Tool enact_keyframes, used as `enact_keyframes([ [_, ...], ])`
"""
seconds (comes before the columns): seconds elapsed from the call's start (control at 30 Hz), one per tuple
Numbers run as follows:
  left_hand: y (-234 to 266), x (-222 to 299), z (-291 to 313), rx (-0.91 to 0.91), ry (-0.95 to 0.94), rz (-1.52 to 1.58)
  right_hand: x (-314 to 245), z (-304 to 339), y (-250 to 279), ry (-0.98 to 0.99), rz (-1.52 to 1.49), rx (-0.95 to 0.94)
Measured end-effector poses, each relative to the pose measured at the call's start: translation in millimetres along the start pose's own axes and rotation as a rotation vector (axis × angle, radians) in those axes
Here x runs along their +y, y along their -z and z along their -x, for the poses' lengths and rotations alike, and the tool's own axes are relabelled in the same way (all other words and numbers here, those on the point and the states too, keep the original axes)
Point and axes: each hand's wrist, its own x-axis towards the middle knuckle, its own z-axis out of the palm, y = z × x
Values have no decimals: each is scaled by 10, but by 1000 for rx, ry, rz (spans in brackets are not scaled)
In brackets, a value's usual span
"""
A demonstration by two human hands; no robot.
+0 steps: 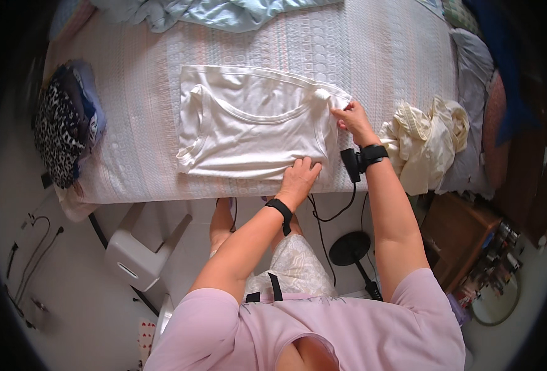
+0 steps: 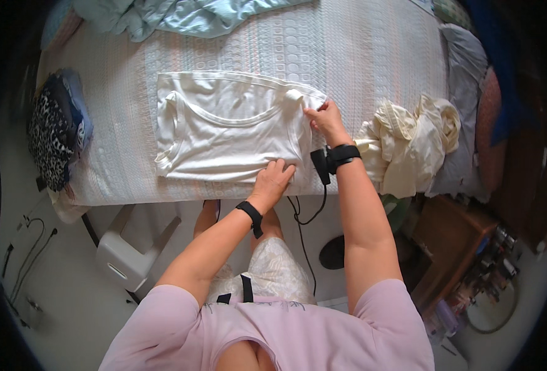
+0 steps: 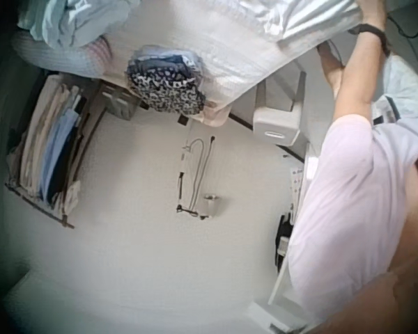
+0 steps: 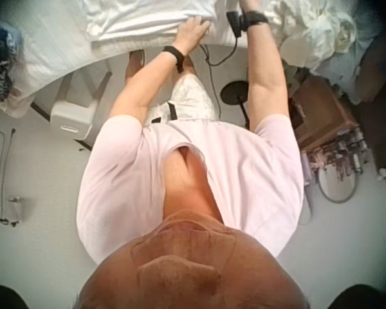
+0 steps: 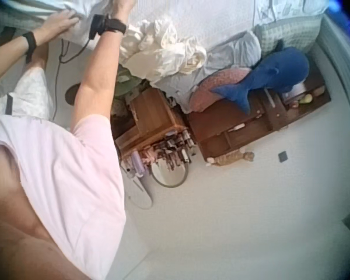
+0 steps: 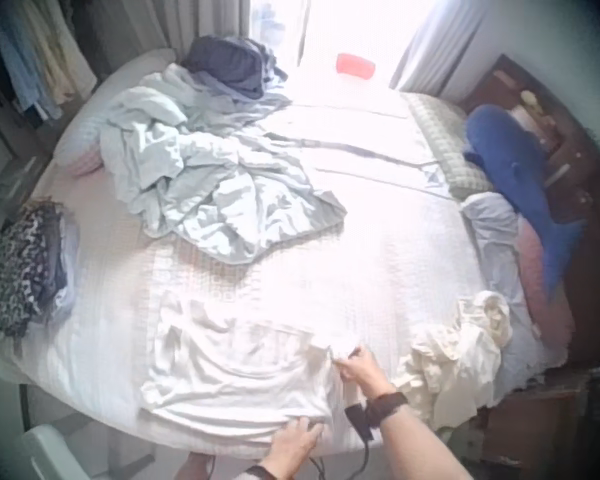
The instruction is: The person folds several shirts and a pair of shorts by hand on a bed.
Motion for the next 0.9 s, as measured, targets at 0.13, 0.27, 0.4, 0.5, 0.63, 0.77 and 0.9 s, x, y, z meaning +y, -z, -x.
enact_keyframes([
  [0.13, 114, -4, -43, 61, 68, 310, -316, 163, 69, -146, -340, -227],
  [0.27, 468, -55, 163, 233, -8, 699, -614, 238, 25, -116, -526, -324],
  [0.4, 926, -304, 521, 237, 292, 1121, -1305, 566, -439, 27, -583, -416],
  [0.5, 1208, -627, 779, 424, 388, 1273, -1675, 630, -1063, 87, -537, -441],
  [0.63, 1211, -1215, 1051, 744, 544, 1407, -2072, 618, -2012, 197, -401, -553],
  [0.77, 1122, -1732, 1245, 596, 889, 1389, -1766, 342, -2497, 475, 99, -275],
  [0.9, 1248, -1831, 1298, 532, 940, 1408, -1519, 581, -2404, 758, 352, -84],
])
